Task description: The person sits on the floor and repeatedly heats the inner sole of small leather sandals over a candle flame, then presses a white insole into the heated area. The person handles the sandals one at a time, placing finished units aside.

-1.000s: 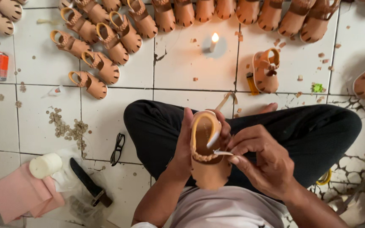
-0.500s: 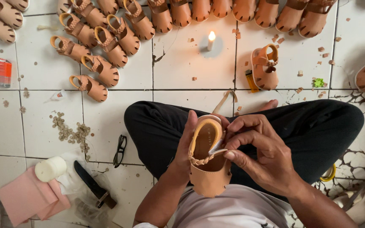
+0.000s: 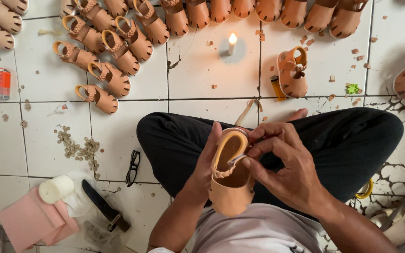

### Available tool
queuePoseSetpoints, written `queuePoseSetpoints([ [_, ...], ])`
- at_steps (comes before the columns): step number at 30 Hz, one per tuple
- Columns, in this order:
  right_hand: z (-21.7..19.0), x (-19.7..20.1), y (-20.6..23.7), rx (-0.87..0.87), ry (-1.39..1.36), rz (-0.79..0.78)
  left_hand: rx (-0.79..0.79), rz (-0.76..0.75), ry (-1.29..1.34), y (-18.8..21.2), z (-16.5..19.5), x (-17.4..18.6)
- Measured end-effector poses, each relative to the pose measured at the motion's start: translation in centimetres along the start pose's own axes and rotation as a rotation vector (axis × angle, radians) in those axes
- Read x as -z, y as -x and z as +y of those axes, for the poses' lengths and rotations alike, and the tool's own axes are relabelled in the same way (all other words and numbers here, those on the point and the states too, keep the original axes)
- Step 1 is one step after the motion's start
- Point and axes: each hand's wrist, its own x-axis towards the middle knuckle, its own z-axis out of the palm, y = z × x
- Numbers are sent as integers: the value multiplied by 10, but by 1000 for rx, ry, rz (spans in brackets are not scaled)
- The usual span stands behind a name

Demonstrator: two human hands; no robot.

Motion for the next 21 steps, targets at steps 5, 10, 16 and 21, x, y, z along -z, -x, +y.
queuePoseSetpoints([
  [5,-6,31,-13,220,119,-167,136,-154,53,2,7,-1],
  [10,-12,43,-30,344,232,-509,229,-21,-99,2,10,-12],
  [16,-14,46,-42,533,76,-611,199,46,-262,5,16,-11],
  [21,31,51,-16,202,-11,-391,114,-159,-1,-9,6,8],
])
